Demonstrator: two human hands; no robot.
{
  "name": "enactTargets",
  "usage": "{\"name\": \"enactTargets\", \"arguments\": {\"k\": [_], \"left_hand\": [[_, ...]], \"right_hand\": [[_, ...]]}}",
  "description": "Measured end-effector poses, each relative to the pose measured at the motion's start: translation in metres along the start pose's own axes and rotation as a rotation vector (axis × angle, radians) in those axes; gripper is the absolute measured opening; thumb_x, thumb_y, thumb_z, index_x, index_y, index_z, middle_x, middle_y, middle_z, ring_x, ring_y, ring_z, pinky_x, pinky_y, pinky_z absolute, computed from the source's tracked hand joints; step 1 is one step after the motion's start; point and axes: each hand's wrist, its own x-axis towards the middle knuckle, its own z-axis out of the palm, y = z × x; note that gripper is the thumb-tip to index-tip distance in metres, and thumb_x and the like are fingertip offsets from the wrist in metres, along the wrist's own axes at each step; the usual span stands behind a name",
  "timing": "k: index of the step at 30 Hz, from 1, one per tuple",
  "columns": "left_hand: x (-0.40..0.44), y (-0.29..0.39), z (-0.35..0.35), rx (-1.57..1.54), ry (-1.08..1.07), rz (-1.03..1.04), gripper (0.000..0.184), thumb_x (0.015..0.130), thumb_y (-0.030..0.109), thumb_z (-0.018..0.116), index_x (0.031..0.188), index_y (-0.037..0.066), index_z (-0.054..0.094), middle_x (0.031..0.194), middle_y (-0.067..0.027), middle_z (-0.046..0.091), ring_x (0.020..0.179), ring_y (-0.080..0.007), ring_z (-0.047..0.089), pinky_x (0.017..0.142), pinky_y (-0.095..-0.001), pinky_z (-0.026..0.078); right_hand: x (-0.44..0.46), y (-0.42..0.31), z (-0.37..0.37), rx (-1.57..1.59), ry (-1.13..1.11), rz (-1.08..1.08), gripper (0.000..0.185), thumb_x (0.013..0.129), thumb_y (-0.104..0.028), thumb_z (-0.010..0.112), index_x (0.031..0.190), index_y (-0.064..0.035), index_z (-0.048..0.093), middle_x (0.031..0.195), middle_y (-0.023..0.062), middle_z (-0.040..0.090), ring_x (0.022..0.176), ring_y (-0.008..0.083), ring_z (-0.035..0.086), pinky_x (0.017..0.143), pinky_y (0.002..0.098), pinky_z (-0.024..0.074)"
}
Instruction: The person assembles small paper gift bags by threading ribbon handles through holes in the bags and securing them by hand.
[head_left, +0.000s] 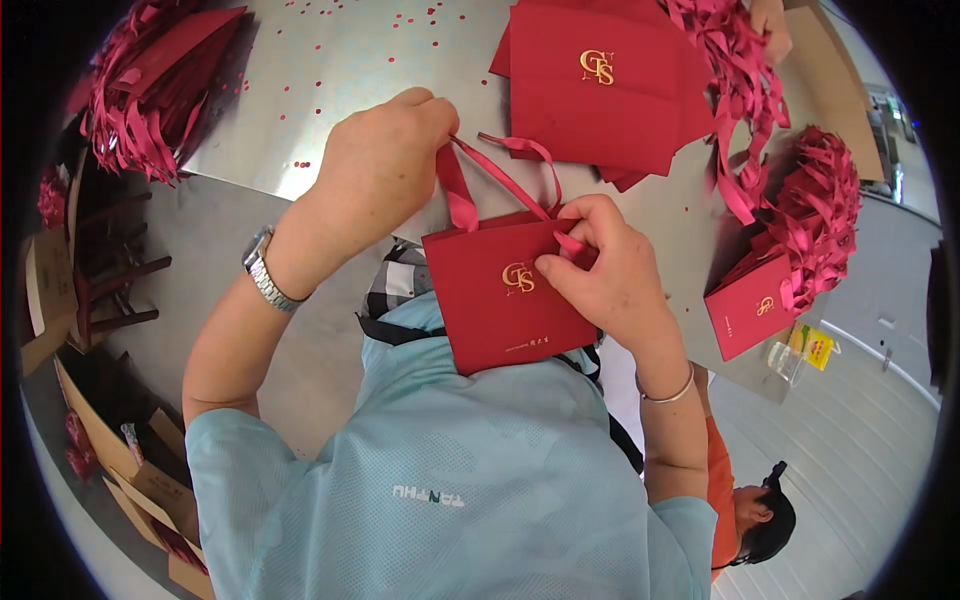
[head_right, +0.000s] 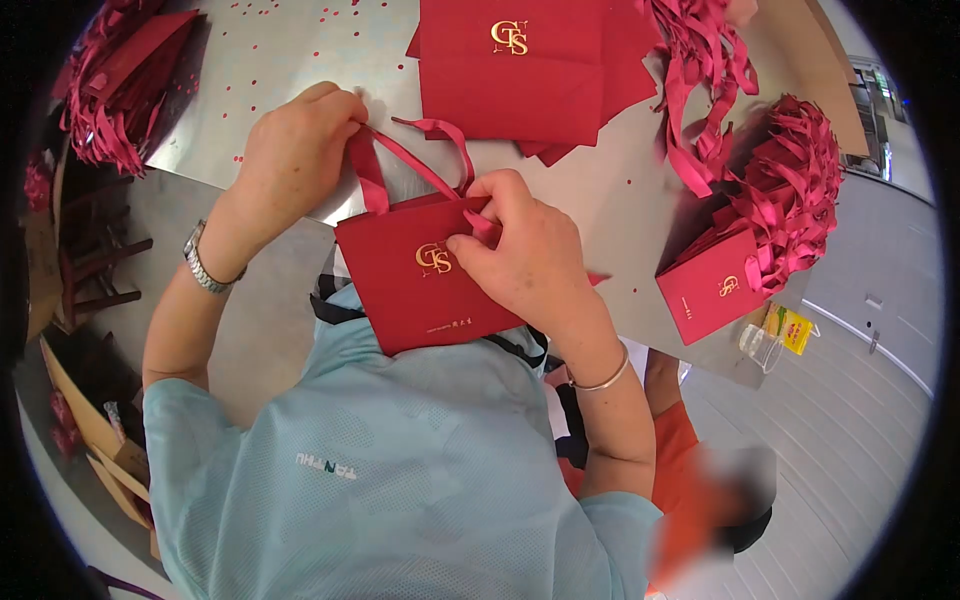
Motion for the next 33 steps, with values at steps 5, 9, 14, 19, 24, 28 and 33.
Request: {"name": "enactTargets", "arguments": {"k": [5,9,14,19,24,28,33], "left_hand": [[-0.026,0.02,-0.008,-0.076,0.197,0.113,0.027,0.078,0.001,0.06,0.104,0.005,0.064,0.09,-0.0121,0.061,0.085,-0.0333,0.061,0.069,-0.0408,0.052],[-0.052,0.032,0.007,-0.289,-0.034,0.081,0.021,0.078,0.005,0.068,0.098,0.003,0.066,0.089,-0.0118,0.061,0.087,-0.0322,0.06,0.072,-0.0403,0.052],[-0.055,0.035,0.007,-0.409,0.017,-0.018,0.019,0.076,0.004,0.07,0.095,0.004,0.068,0.089,-0.0109,0.061,0.086,-0.0306,0.06,0.072,-0.0387,0.051],[-0.055,0.037,0.002,-0.361,0.023,-0.02,0.018,0.075,0.003,0.071,0.093,0.004,0.069,0.089,-0.0106,0.061,0.083,-0.0295,0.06,0.071,-0.0374,0.051],[-0.052,0.029,-0.002,-0.632,-0.155,-0.26,0.012,0.079,0.003,0.069,0.09,-0.001,0.065,0.088,-0.0118,0.061,0.073,-0.0256,0.061,0.066,-0.033,0.05],[-0.048,0.023,-0.009,-0.65,-0.24,-0.349,0.012,0.081,0.004,0.069,0.088,-0.003,0.063,0.088,-0.0114,0.061,0.072,-0.0208,0.061,0.066,-0.031,0.049],[-0.049,0.022,-0.011,-0.708,-0.289,-0.412,0.014,0.08,0.004,0.069,0.089,-0.004,0.062,0.087,-0.011,0.06,0.073,-0.018,0.06,0.066,-0.0308,0.05]], "right_hand": [[-0.001,-0.004,-0.002,-0.123,0.019,-0.037,0.038,0.074,-0.015,0.072,0.105,-0.0065,0.051,0.075,0.0089,0.065,0.069,0.0297,0.066,0.064,0.0388,0.0512],[-0.011,-0.007,-0.01,-0.089,-0.015,-0.028,0.05,0.075,-0.016,0.072,0.119,-0.0073,0.05,0.079,0.0092,0.067,0.071,0.0294,0.067,0.065,0.0384,0.0519],[-0.048,0.004,-0.032,0.084,-0.023,0.176,0.069,0.071,0.0,0.071,0.136,-0.0052,0.049,0.073,0.0039,0.062,0.067,0.0085,0.058,0.063,0.0238,0.0473],[-0.09,0.034,-0.051,0.337,0.013,0.281,0.056,0.075,0.005,0.064,0.129,-0.0032,0.054,0.084,0.0053,0.064,0.071,0.0086,0.059,0.063,0.022,0.0476],[-0.118,0.029,-0.058,0.811,0.171,0.301,0.037,0.079,0.013,0.052,0.114,0.0043,0.061,0.089,0.0138,0.069,0.068,0.013,0.064,0.059,0.0268,0.0543],[-0.138,0.047,-0.064,1.068,0.03,-0.253,0.03,0.083,0.006,0.055,0.113,0.0078,0.061,0.09,0.0257,0.069,0.067,0.0223,0.069,0.057,0.0318,0.0561],[-0.133,0.026,-0.06,1.069,-0.032,-0.529,0.044,0.09,-0.016,0.067,0.124,0.0077,0.051,0.092,0.0284,0.068,0.07,0.0284,0.069,0.066,0.0347,0.0568]]}}
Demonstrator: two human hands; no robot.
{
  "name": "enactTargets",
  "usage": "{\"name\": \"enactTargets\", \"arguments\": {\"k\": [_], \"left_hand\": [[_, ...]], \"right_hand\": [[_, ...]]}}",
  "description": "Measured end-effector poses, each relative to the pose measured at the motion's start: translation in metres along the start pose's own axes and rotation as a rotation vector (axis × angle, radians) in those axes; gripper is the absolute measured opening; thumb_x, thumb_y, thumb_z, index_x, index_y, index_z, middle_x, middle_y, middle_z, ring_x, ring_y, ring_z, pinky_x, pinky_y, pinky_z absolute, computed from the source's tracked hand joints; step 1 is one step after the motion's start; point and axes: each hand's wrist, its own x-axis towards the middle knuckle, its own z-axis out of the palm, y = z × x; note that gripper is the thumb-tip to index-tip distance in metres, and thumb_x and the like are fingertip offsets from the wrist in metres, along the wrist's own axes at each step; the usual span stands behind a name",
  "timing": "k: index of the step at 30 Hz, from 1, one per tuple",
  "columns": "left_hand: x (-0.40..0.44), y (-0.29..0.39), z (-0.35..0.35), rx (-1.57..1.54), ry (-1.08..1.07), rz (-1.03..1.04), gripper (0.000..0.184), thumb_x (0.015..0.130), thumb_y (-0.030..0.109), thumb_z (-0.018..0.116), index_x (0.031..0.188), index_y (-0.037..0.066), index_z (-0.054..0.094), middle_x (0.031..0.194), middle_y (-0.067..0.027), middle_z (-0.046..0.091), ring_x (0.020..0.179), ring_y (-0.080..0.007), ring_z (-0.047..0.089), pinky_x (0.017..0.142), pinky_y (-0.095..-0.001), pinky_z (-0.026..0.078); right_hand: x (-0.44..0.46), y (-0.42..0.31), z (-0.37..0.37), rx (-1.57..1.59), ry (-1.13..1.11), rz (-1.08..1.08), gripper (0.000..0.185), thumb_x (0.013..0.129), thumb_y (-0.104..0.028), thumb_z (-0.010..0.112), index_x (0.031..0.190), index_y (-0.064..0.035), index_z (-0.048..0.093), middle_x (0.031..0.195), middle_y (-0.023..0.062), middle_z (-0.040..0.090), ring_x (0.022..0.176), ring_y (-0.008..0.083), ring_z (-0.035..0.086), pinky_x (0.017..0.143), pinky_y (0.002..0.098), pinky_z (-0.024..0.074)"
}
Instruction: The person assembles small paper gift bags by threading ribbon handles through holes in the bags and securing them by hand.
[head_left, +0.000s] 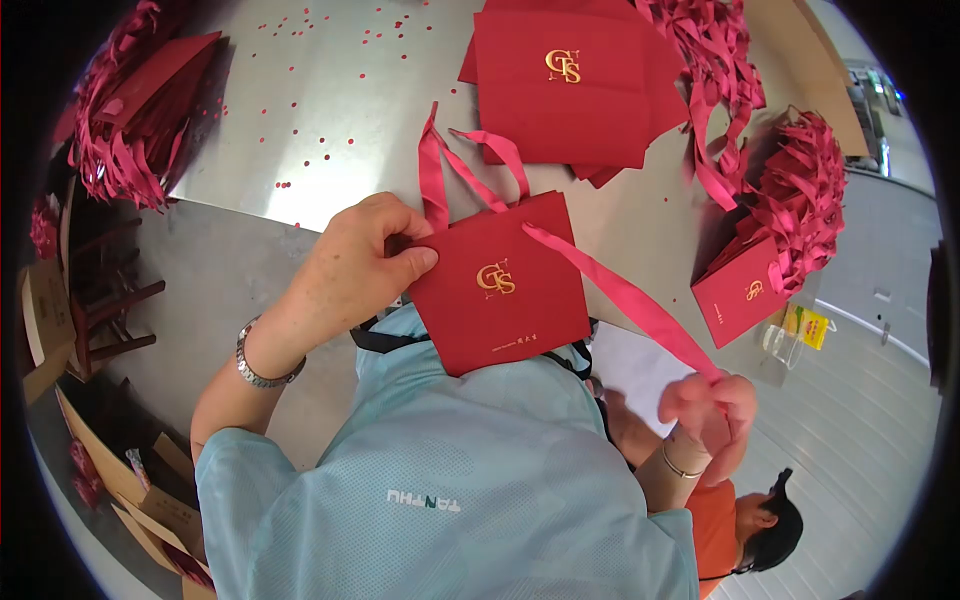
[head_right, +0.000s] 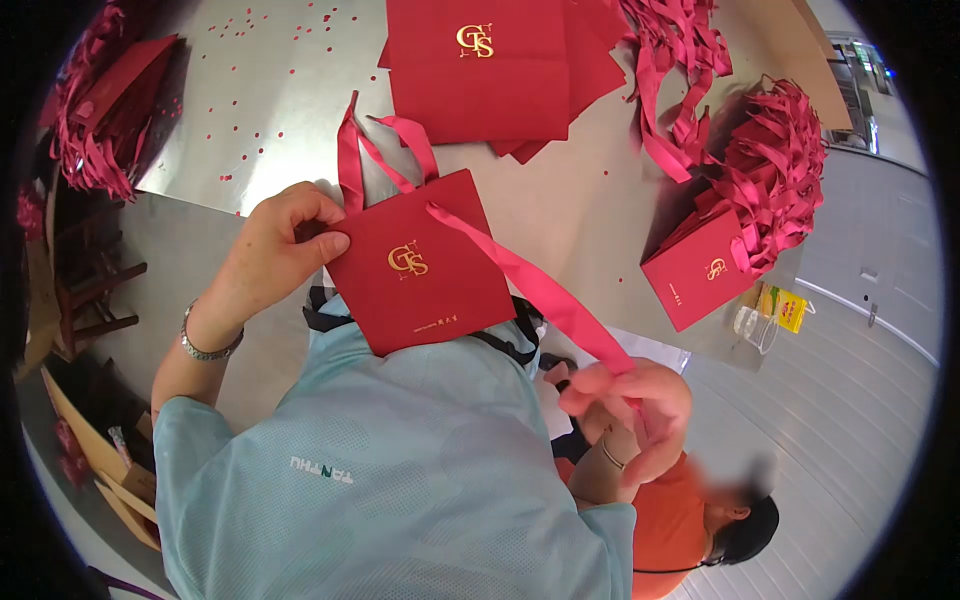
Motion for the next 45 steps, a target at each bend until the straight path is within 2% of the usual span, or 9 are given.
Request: {"name": "enactTargets", "arguments": {"k": [2,5,10,16,18,31,33,39,45], "left_hand": [[-0.001,-0.002,0.0,-0.021,-0.002,-0.009,0.014,0.08,0.004,0.069,0.09,-0.004,0.062,0.087,-0.0113,0.06,0.074,-0.0186,0.061,0.067,-0.0308,0.05],[-0.002,-0.005,0.002,-0.058,0.004,0.007,0.015,0.08,0.004,0.069,0.092,-0.004,0.063,0.088,-0.0121,0.061,0.076,-0.02,0.062,0.07,-0.031,0.051],[-0.004,-0.003,0.001,-0.084,0.024,0.01,0.017,0.08,0.004,0.068,0.095,-0.004,0.065,0.089,-0.0136,0.062,0.08,-0.0222,0.063,0.073,-0.0321,0.051],[-0.005,-0.003,0.0,-0.183,-0.065,-0.006,0.015,0.08,0.005,0.068,0.093,-0.003,0.066,0.091,-0.0151,0.062,0.081,-0.0251,0.063,0.075,-0.034,0.051],[-0.006,-0.003,0.002,-0.17,-0.091,-0.001,0.007,0.085,-0.003,0.063,0.092,-0.003,0.062,0.089,-0.0032,0.057,0.076,-0.0105,0.055,0.068,-0.0267,0.048],[-0.007,-0.015,0.011,-0.243,-0.04,0.052,0.005,0.086,-0.005,0.06,0.091,-0.004,0.062,0.093,-0.0029,0.054,0.078,-0.0114,0.052,0.071,-0.0257,0.045],[-0.007,-0.016,0.01,-0.253,-0.041,0.039,0.01,0.085,0.002,0.063,0.093,-0.003,0.066,0.097,-0.0135,0.059,0.085,-0.0258,0.061,0.077,-0.0335,0.049],[-0.009,-0.024,0.017,-0.288,0.031,0.119,0.008,0.084,-0.009,0.06,0.091,-0.004,0.06,0.091,-0.0037,0.055,0.078,-0.0118,0.053,0.069,-0.0269,0.045],[-0.011,-0.024,0.025,-0.106,0.17,0.3,0.016,0.081,-0.011,0.06,0.093,-0.002,0.06,0.092,-0.01,0.056,0.08,-0.0223,0.057,0.069,-0.03,0.047]], "right_hand": [[-0.013,-0.009,0.038,-0.108,0.583,0.04,0.049,0.091,-0.02,0.067,0.126,0.0074,0.046,0.092,0.0283,0.067,0.073,0.0305,0.07,0.065,0.0366,0.0575],[0.011,-0.008,0.001,-0.05,0.049,-0.035,0.041,0.091,-0.029,0.068,0.103,0.0082,0.059,0.096,0.0294,0.066,0.071,0.028,0.07,0.055,0.0353,0.0566],[0.049,0.001,0.038,-1.1,0.448,-0.317,0.027,0.085,-0.038,0.068,0.084,-0.011,0.068,0.069,0.0059,0.06,0.063,0.0224,0.055,0.056,0.0327,0.0415],[0.086,0.01,0.073,-0.865,-0.069,0.265,0.006,0.08,-0.001,0.064,0.085,0.0019,0.063,0.08,0.0107,0.069,0.067,0.0193,0.065,0.061,0.0307,0.049],[0.094,0.046,0.09,-0.466,0.229,0.634,0.008,0.083,-0.001,0.065,0.09,0.0023,0.062,0.078,0.0094,0.068,0.068,0.0176,0.066,0.062,0.0285,0.0499],[0.111,0.108,0.077,-0.885,0.093,0.372,0.007,0.086,-0.008,0.068,0.086,-0.0015,0.064,0.071,0.0101,0.065,0.06,0.0198,0.062,0.056,0.0289,0.0483],[0.114,0.107,0.077,-0.893,0.097,0.43,0.008,0.084,-0.007,0.068,0.083,-0.0021,0.063,0.069,0.0106,0.064,0.058,0.0221,0.061,0.054,0.031,0.0472],[0.123,0.112,0.074,-1.022,0.002,0.376,0.009,0.082,-0.007,0.067,0.079,-0.0027,0.06,0.067,0.0114,0.062,0.058,0.0254,0.062,0.052,0.0348,0.0461],[0.129,0.117,0.072,-1.277,-0.198,0.22,0.013,0.08,-0.006,0.063,0.071,-0.0042,0.053,0.06,0.0103,0.054,0.054,0.0261,0.058,0.05,0.0366,0.0472]]}}
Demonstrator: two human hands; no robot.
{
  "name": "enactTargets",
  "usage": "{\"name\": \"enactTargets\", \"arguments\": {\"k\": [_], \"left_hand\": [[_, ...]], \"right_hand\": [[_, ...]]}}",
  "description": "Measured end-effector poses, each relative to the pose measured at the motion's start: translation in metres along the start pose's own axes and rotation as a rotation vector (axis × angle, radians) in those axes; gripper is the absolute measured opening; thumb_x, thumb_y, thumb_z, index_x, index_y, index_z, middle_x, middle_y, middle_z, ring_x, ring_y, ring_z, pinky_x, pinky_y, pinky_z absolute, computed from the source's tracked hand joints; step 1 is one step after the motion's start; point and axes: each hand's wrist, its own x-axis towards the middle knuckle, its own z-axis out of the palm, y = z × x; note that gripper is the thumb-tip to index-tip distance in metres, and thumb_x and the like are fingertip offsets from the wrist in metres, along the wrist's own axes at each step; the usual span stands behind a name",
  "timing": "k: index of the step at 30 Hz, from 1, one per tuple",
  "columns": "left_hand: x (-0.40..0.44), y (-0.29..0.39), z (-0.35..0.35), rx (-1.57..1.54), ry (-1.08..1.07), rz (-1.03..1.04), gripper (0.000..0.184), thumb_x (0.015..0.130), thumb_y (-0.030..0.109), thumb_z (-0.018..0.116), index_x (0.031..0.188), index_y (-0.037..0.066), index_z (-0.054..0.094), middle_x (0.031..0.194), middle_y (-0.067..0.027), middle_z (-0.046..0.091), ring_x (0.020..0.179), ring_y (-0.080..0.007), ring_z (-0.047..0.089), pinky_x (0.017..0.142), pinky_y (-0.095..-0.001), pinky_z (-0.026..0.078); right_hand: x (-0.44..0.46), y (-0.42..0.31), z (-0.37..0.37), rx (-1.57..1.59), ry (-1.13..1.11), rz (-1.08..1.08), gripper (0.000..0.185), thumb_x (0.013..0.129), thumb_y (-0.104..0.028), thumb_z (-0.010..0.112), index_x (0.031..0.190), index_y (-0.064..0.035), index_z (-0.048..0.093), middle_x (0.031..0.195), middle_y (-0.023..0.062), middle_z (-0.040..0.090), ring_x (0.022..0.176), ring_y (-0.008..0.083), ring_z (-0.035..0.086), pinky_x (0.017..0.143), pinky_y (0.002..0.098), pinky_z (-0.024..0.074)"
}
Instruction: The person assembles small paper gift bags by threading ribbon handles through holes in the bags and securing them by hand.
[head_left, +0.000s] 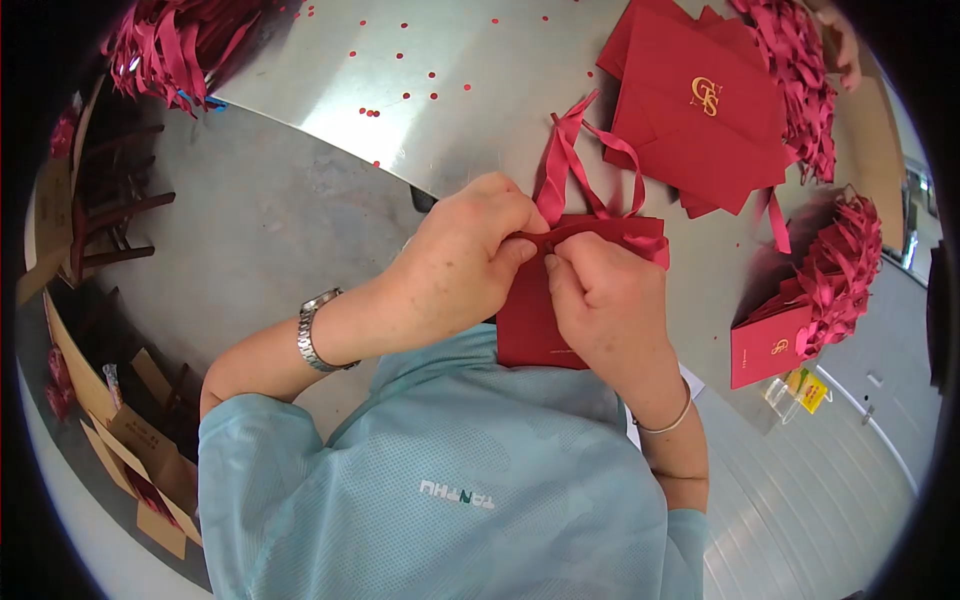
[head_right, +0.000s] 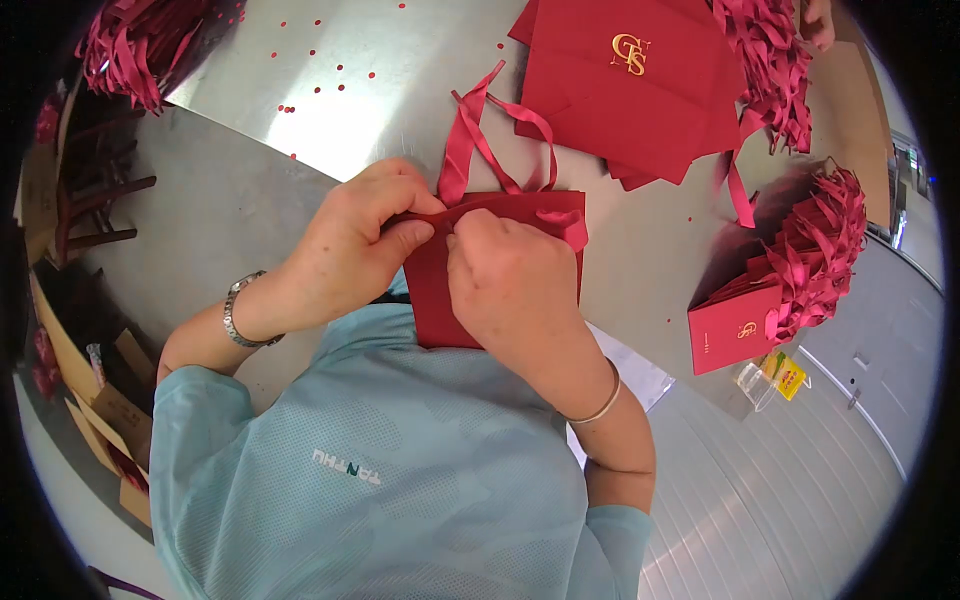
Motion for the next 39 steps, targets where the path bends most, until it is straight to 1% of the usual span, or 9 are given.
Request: {"name": "enactTargets", "arguments": {"k": [1,3,6,13,15,23,25,36,39], "left_hand": [[0.0,0.0,0.001,0.0,-0.001,0.001,0.016,0.081,-0.011,0.06,0.093,-0.002,0.06,0.092,-0.01,0.056,0.08,-0.0223,0.057,0.069,-0.03,0.047],[0.0,0.001,0.004,0.011,0.043,0.04,0.016,0.078,-0.01,0.058,0.093,-0.004,0.061,0.092,-0.018,0.058,0.086,-0.0364,0.059,0.074,-0.0394,0.049],[-0.001,0.003,0.007,0.041,0.072,0.073,0.016,0.077,-0.011,0.059,0.091,-0.004,0.061,0.092,-0.0188,0.057,0.086,-0.0369,0.059,0.074,-0.04,0.049],[-0.003,0.0,0.0,-0.01,0.106,-0.009,0.014,0.078,-0.008,0.06,0.091,-0.004,0.062,0.091,-0.018,0.058,0.086,-0.0359,0.059,0.076,-0.0397,0.049],[-0.004,0.0,-0.002,-0.024,0.065,-0.084,0.014,0.081,-0.01,0.06,0.094,-0.003,0.06,0.09,-0.0102,0.058,0.078,-0.0215,0.058,0.07,-0.0303,0.047],[0.0,0.001,0.0,0.007,0.087,-0.104,0.012,0.082,-0.006,0.062,0.094,-0.003,0.062,0.089,-0.0094,0.06,0.077,-0.0186,0.058,0.069,-0.0292,0.047],[0.0,0.001,0.0,-0.004,0.091,-0.126,0.013,0.082,-0.006,0.062,0.094,-0.003,0.063,0.088,-0.0097,0.061,0.077,-0.0187,0.059,0.07,-0.0292,0.047],[0.0,-0.003,0.0,0.006,0.11,-0.053,0.013,0.08,-0.007,0.064,0.092,-0.003,0.062,0.091,-0.0111,0.061,0.079,-0.0235,0.061,0.069,-0.0314,0.049],[-0.002,-0.004,0.003,0.054,0.135,0.029,0.013,0.079,-0.009,0.064,0.09,-0.003,0.061,0.09,-0.0116,0.061,0.08,-0.026,0.06,0.069,-0.0321,0.049]], "right_hand": [[0.001,-0.001,-0.001,-0.001,0.001,0.001,0.013,0.08,-0.006,0.063,0.071,-0.0042,0.053,0.06,0.0103,0.054,0.054,0.0261,0.058,0.05,0.0366,0.0472],[0.004,-0.005,-0.005,-0.243,-0.065,-0.107,0.014,0.076,-0.005,0.061,0.068,-0.0064,0.049,0.058,0.0086,0.052,0.052,0.0239,0.057,0.047,0.035,0.0474],[0.008,-0.013,-0.008,-0.402,-0.127,-0.176,0.012,0.074,-0.004,0.06,0.068,-0.0064,0.049,0.058,0.0078,0.053,0.053,0.0221,0.058,0.045,0.0332,0.047],[0.002,-0.007,-0.012,-0.205,-0.092,-0.083,0.012,0.081,-0.005,0.064,0.076,-0.0024,0.054,0.065,0.0114,0.057,0.058,0.0274,0.059,0.052,0.038,0.0461],[-0.003,-0.004,-0.015,0.02,0.013,-0.003,0.006,0.083,-0.004,0.064,0.085,-0.0007,0.06,0.072,0.0119,0.061,0.064,0.0286,0.06,0.058,0.036,0.0482],[-0.013,-0.003,0.004,0.227,0.186,0.041,0.01,0.08,-0.002,0.068,0.09,-0.0016,0.065,0.078,0.0113,0.066,0.063,0.0245,0.062,0.059,0.0322,0.0511],[-0.012,-0.007,0.009,0.424,0.231,0.268,0.009,0.079,-0.001,0.07,0.088,-0.0014,0.065,0.077,0.01,0.067,0.061,0.0204,0.062,0.056,0.031,0.0491],[0.0,-0.001,0.012,0.296,0.177,0.189,0.005,0.075,0.0,0.066,0.078,-0.0028,0.063,0.072,0.0102,0.064,0.064,0.0254,0.063,0.059,0.0342,0.0494],[0.004,-0.003,0.012,0.051,0.196,-0.02,0.01,0.075,-0.003,0.065,0.072,-0.0045,0.056,0.064,0.0102,0.057,0.059,0.0294,0.058,0.054,0.0402,0.0471]]}}
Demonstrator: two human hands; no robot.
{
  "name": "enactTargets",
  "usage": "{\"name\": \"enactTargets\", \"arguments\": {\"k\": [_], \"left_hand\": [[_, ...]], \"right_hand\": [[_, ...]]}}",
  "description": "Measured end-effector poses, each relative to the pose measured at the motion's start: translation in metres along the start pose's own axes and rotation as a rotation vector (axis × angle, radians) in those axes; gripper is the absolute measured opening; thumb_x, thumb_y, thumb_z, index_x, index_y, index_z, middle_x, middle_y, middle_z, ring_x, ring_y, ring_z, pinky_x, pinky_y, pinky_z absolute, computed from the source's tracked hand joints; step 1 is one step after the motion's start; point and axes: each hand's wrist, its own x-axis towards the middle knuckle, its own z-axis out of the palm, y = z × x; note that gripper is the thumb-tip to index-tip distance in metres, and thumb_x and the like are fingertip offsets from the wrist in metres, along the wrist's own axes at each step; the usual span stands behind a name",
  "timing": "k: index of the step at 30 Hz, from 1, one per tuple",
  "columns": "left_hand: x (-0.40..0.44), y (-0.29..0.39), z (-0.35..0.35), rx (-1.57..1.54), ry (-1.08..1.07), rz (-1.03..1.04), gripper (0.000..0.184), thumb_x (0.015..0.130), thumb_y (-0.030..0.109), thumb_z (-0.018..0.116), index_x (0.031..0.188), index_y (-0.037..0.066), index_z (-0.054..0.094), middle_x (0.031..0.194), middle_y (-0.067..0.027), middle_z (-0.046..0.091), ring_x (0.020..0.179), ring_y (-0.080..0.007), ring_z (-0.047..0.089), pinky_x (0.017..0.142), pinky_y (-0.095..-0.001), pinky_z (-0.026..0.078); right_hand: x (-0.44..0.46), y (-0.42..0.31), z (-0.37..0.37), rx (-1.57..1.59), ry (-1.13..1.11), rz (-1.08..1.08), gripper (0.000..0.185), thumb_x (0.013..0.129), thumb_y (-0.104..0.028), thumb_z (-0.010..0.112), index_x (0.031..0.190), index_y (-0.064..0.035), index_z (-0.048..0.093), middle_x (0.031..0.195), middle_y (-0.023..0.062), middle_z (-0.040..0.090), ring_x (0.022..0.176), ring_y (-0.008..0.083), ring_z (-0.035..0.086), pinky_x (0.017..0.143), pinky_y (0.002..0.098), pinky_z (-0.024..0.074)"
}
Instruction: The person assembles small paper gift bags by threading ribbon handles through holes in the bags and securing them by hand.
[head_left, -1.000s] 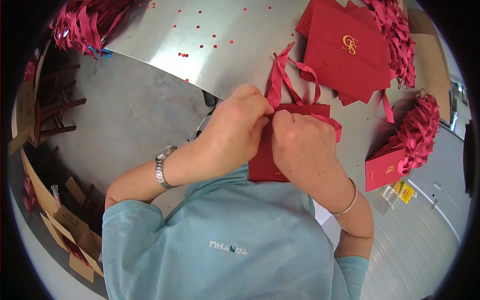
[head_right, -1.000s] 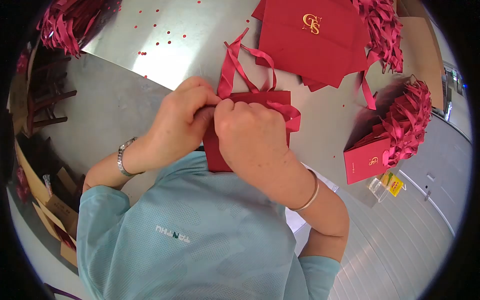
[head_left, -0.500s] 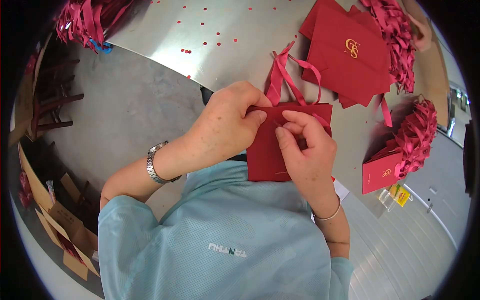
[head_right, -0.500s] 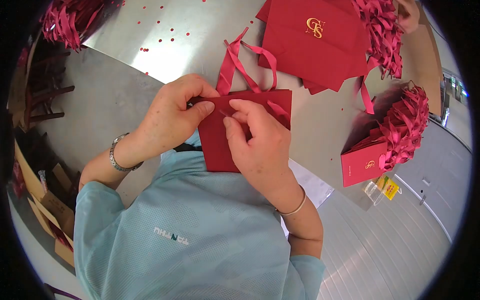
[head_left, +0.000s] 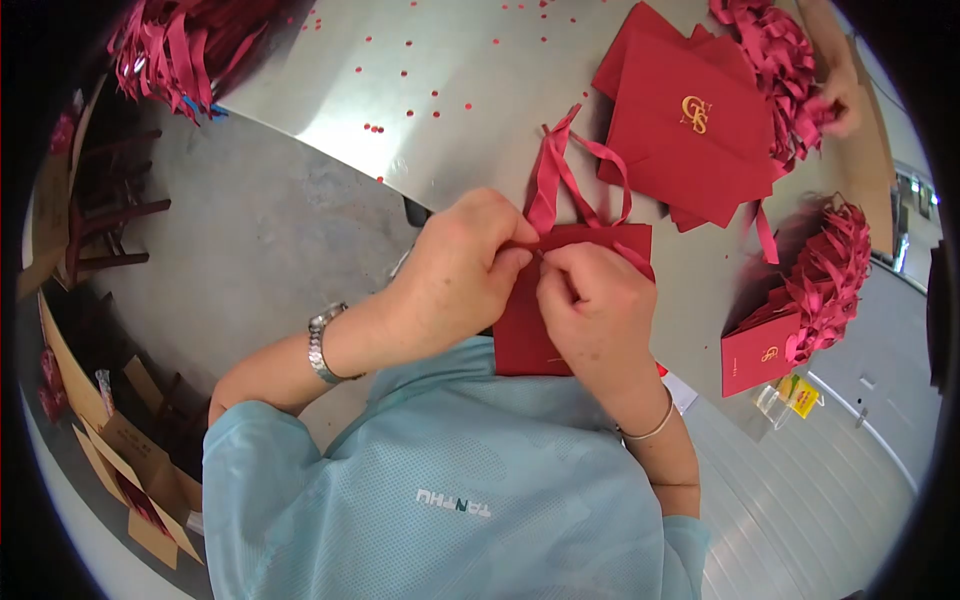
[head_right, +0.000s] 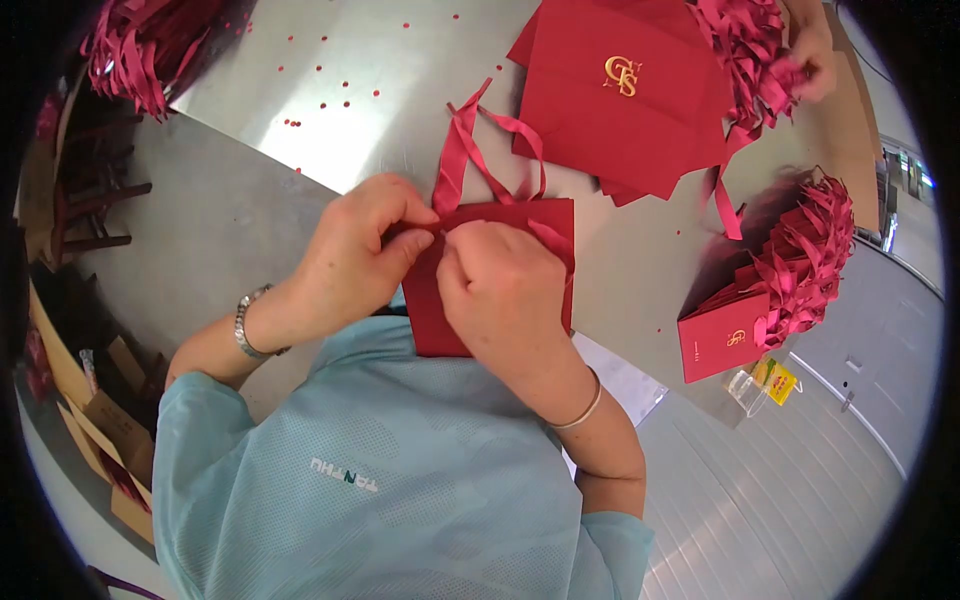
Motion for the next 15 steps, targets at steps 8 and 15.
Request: {"name": "enactTargets", "arguments": {"k": [8,15], "left_hand": [[-0.005,0.006,0.006,0.008,0.058,0.059,0.013,0.078,-0.009,0.064,0.088,-0.002,0.061,0.09,-0.0139,0.06,0.081,-0.029,0.06,0.07,-0.034,0.05],[0.001,0.025,-0.019,0.126,-0.112,0.188,0.008,0.083,-0.003,0.063,0.091,-0.002,0.063,0.088,-0.0137,0.06,0.081,-0.0284,0.06,0.069,-0.0342,0.049]], "right_hand": [[0.003,-0.01,-0.004,0.046,-0.005,0.145,0.008,0.081,-0.005,0.064,0.083,-0.0048,0.057,0.071,0.0126,0.062,0.065,0.0299,0.063,0.056,0.041,0.0498],[-0.013,-0.006,-0.008,0.053,0.096,-0.003,0.013,0.081,-0.014,0.064,0.085,-0.0067,0.055,0.072,0.0114,0.058,0.069,0.0309,0.062,0.059,0.0421,0.0493]]}}
